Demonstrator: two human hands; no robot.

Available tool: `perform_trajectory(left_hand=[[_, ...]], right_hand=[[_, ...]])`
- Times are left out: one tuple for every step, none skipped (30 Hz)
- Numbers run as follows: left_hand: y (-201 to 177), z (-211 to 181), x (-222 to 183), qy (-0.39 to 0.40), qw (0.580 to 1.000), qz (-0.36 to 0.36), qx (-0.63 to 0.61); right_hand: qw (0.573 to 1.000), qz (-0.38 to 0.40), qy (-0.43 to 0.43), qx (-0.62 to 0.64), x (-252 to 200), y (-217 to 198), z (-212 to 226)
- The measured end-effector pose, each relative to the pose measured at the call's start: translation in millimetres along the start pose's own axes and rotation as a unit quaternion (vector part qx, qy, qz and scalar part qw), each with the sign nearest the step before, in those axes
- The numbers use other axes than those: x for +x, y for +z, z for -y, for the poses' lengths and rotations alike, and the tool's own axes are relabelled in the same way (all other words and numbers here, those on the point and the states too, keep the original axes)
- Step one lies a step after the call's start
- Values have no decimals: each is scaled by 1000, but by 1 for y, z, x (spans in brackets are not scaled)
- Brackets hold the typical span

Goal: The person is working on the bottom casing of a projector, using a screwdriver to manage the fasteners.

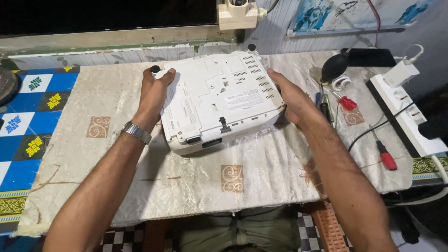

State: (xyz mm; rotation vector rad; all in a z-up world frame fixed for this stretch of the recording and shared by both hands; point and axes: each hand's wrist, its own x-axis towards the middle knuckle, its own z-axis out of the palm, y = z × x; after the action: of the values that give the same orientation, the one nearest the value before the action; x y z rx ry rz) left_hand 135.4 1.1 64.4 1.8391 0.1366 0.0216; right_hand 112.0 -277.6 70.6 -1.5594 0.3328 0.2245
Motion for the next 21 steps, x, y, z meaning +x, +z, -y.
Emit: perform_trajectory(left_hand=[[-2,1,5,-1,1000,3,10],[-3,-9,0,-3,1000,3,10],[-4,-18,-5,-7,1000,20,13],[-6,-27,-10,-12,999,36,15],[-6,-28,-11,-14,999,39,15],[-6,-28,-11,-18,999,42,22],[-6,-30,-11,-19,998,45,29],[-7,-30,-9,-20,998,48,29],[-6,-30,-6,-21,998,52,38],[-6,-31,-3,-21,997,57,48],[-10,-14,13,-22,997,61,48],[-14,2,30,6,993,46,112],[-17,17,47,36,983,32,175],[-16,17,39,36,983,37,175],[-15,16,31,194,956,7,221],[-14,16,23,347,901,-22,260],[0,8,0,347,901,-17,259],[14,1,-24,407,863,29,297],[27,-7,-49,464,818,74,332],[40,7,-54,463,819,76,331],[52,20,-60,494,768,89,397]], right_hand=[[1000,1,6,10,-6,3,1],[1000,1,8,10,-11,6,4],[1000,18,4,9,-17,9,8],[999,35,1,7,-22,12,11],[999,33,4,8,-31,16,16],[999,39,12,-13,-40,19,22],[998,45,18,-34,-49,22,29],[998,42,19,-33,-44,16,26],[997,17,20,-74,-38,10,23],[993,-8,22,-116,-33,3,19],[993,-12,24,-115,-29,-7,15],[986,-43,-3,-161,-26,-17,12],[975,-74,-30,-207,-23,-27,9],[975,-78,-28,-205,-16,-41,3],[941,-112,-65,-314,-8,-54,-3],[891,-143,-101,-418,-2,-67,-9],[892,-145,-97,-417,-5,-63,-4],[872,-148,-25,-467,-9,-59,1],[844,-148,46,-513,-12,-54,7],[844,-148,48,-513,-13,-50,7],[833,-132,72,-532,-13,-45,7]])
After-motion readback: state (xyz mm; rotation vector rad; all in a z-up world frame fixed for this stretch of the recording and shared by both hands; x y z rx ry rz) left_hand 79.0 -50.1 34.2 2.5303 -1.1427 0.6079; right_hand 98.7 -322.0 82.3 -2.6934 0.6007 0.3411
